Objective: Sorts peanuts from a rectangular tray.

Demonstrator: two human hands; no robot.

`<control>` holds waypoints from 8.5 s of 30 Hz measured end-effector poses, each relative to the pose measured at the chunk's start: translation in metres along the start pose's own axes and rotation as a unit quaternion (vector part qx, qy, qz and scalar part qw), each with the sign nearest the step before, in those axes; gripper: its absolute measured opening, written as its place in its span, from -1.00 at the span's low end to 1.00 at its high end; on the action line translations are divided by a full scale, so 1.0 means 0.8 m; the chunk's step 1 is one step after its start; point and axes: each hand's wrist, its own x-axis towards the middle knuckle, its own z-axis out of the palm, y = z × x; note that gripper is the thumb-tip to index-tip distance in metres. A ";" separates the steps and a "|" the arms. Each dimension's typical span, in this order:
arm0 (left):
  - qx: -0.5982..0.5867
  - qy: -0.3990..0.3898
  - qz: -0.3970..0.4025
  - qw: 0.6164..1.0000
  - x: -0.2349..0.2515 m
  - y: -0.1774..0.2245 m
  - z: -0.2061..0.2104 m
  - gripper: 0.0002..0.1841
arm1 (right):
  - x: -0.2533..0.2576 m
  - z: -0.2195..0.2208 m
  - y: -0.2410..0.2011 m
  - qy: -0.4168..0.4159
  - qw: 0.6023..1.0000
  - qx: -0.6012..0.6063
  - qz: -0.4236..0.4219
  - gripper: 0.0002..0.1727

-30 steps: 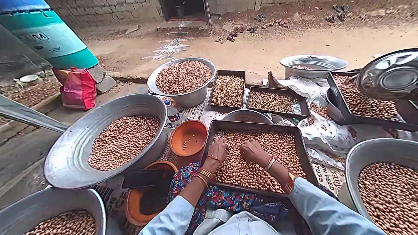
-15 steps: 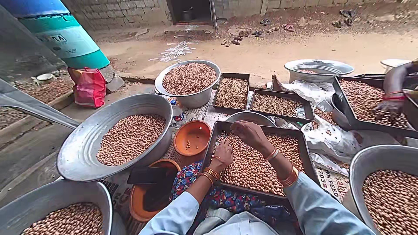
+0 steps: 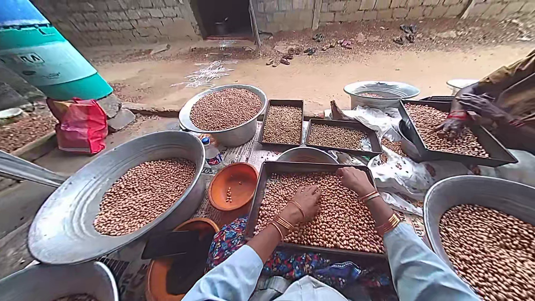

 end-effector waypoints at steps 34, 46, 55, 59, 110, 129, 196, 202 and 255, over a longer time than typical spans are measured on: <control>-0.118 0.174 -0.191 0.959 -0.005 -0.084 -0.033 -0.68 | 0.018 0.066 -0.081 0.050 0.954 0.059 -0.289 -0.76; -0.106 0.120 -0.224 0.961 0.020 -0.083 -0.036 -0.68 | 0.021 0.099 -0.091 0.069 0.951 0.032 -0.301 -0.75; -0.231 0.098 -0.281 0.926 0.027 -0.125 -0.031 -0.65 | 0.020 0.080 -0.056 0.078 0.939 0.210 -0.260 -0.77; -0.197 0.143 -0.280 0.929 0.017 -0.115 -0.042 -0.66 | 0.027 0.047 -0.025 0.136 0.863 0.475 -0.102 -0.86; -0.068 0.124 -0.153 0.978 0.016 -0.064 -0.007 -0.71 | 0.040 0.084 -0.020 0.056 0.840 0.531 -0.091 -0.77; -0.009 0.100 -0.193 0.976 0.048 -0.047 -0.013 -0.67 | 0.014 0.085 -0.062 0.024 0.975 0.154 -0.155 -0.63; -0.162 0.066 -0.189 0.966 -0.125 -0.088 -0.013 -0.75 | -0.018 0.090 -0.091 -0.087 0.973 0.102 -0.185 -0.63; -0.128 0.042 -0.202 0.970 -0.122 -0.074 0.007 -0.73 | -0.013 0.085 -0.085 -0.090 0.925 0.332 -0.163 -0.66; 0.021 0.004 -0.257 0.966 -0.063 -0.090 -0.011 -0.63 | -0.039 0.092 -0.122 -0.068 0.978 0.096 -0.172 -0.68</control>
